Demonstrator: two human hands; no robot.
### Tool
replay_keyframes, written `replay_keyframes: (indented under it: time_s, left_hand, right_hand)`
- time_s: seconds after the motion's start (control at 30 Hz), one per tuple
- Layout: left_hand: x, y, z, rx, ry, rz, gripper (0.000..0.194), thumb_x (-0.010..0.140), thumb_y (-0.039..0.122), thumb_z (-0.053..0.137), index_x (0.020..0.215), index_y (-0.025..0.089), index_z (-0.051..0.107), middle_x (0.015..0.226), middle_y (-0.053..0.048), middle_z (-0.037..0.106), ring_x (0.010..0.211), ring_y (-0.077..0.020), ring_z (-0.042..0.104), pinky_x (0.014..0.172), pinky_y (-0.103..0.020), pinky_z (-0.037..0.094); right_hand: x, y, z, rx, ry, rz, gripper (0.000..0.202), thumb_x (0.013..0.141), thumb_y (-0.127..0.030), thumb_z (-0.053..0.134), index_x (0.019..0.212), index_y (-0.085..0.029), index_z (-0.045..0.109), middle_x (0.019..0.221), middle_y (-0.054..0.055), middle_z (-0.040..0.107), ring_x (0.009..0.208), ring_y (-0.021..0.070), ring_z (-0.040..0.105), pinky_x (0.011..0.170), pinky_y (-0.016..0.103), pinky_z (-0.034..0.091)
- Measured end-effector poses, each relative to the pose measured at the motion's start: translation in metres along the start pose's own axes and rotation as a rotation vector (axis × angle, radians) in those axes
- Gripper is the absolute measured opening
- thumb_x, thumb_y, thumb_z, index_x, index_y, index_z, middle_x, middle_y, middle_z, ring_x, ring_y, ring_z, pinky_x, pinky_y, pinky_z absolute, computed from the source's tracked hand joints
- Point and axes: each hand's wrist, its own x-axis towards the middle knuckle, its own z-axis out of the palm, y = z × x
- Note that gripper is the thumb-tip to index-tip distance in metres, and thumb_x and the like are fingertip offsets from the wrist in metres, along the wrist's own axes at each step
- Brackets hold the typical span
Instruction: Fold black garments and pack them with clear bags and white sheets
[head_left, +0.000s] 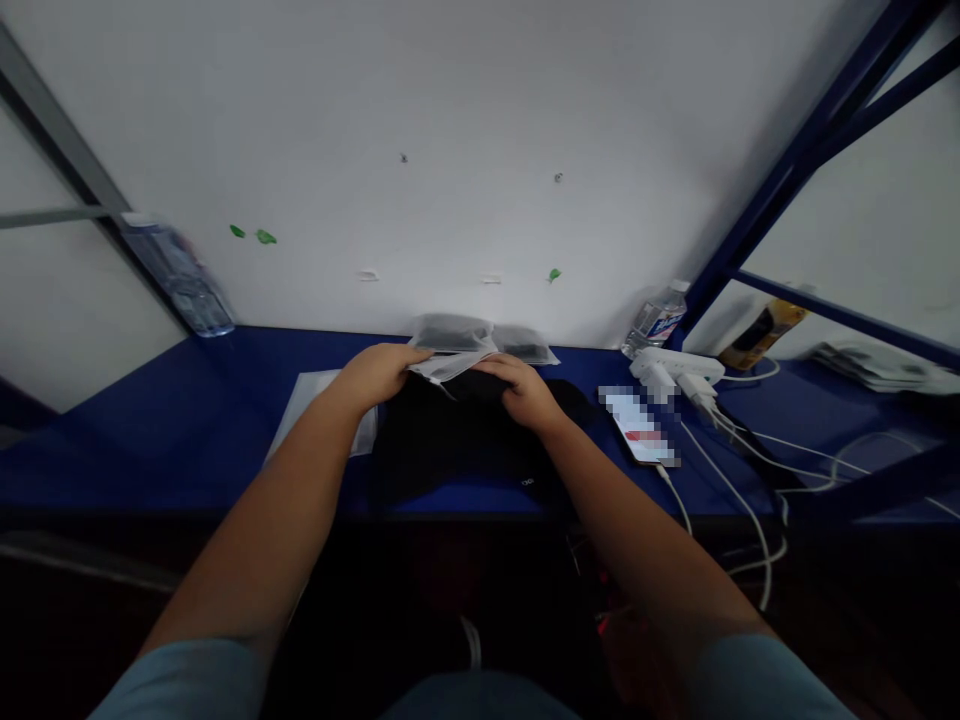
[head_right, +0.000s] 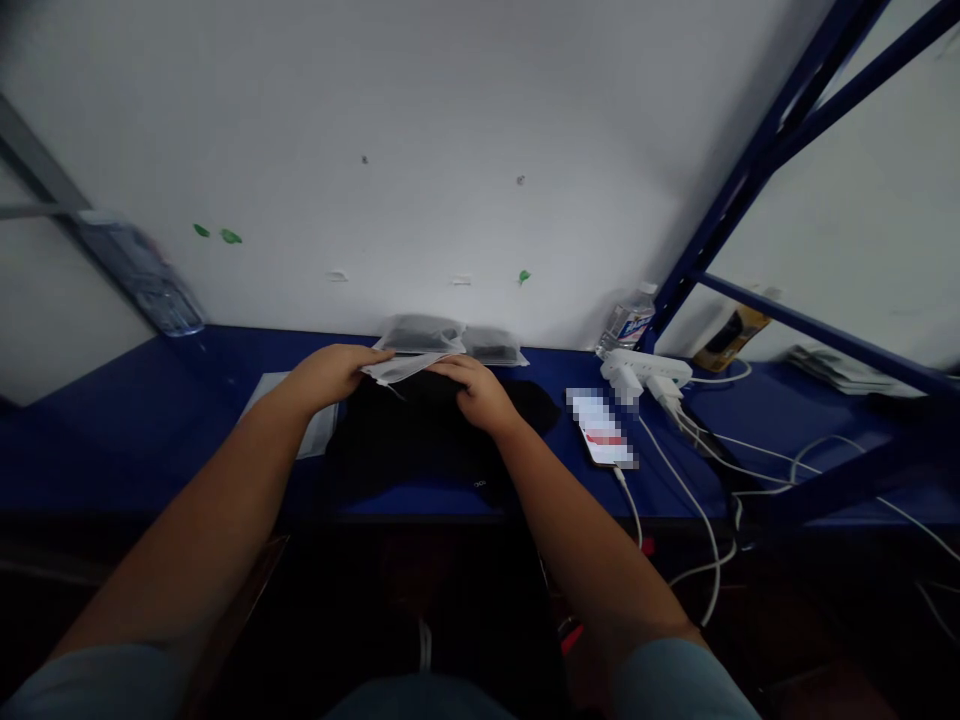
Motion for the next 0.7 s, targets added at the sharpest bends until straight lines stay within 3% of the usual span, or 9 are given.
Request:
replay_keyframes:
  time_s: [0.13,0.27,0.43,0.57,0.7]
  left_hand:
    - [-0.011,-0.01,-0.01,-0.005,0.044,-0.093,0.067,0.085,0.002,0.044,0.144,0.029,0.059,0.144,-0.001,0.062,0.133,-0.0223,0.06,0.112,-0.039,0.046]
    - [-0.046,-0.014,-0.028,0.011,0.157,-0.23,0.074,0.083,0.002,0.045,0.149,0.034,0.053,0.149,0.005,0.058,0.14,-0.0226,0.054,0.119,-0.041,0.042]
    - [-0.098,-0.023,-0.03,0.148,0.189,-0.418,0.072,0.085,0.003,0.038,0.154,0.023,0.046,0.16,0.006,0.045,0.146,-0.0158,0.044,0.124,-0.032,0.033]
    - [-0.123,-0.037,-0.012,0.188,0.12,-0.46,0.078,0.082,0.001,0.039,0.156,0.027,0.041,0.16,0.007,0.043,0.148,-0.0156,0.041,0.126,-0.034,0.031]
    - [-0.131,-0.046,0.001,0.211,-0.092,-0.462,0.08,0.075,-0.001,0.042,0.154,0.016,0.045,0.161,-0.005,0.041,0.15,-0.0204,0.037,0.126,-0.035,0.03]
  right_hand:
    - [-0.001,-0.008,0.002,-0.047,0.005,0.002,0.082,0.063,0.008,0.037,0.128,-0.031,0.069,0.136,0.001,0.067,0.131,0.0199,0.058,0.114,0.049,0.045]
    - [-0.001,-0.016,0.008,-0.101,0.031,-0.02,0.074,0.076,0.008,0.044,0.132,-0.034,0.067,0.143,0.002,0.062,0.135,0.0224,0.054,0.113,0.05,0.045]
    - [0.005,-0.018,0.026,-0.161,-0.163,-0.044,0.073,0.077,0.012,0.044,0.128,-0.033,0.071,0.14,0.002,0.064,0.134,0.0202,0.055,0.114,0.045,0.044]
    - [0.006,-0.016,0.033,-0.21,-0.348,-0.001,0.071,0.077,0.013,0.045,0.126,-0.029,0.074,0.137,0.006,0.066,0.127,0.0217,0.06,0.109,0.041,0.049]
    - [0.001,-0.015,0.022,-0.202,-0.4,0.015,0.073,0.075,0.013,0.047,0.128,-0.03,0.072,0.141,0.006,0.063,0.131,0.0226,0.058,0.111,0.045,0.048]
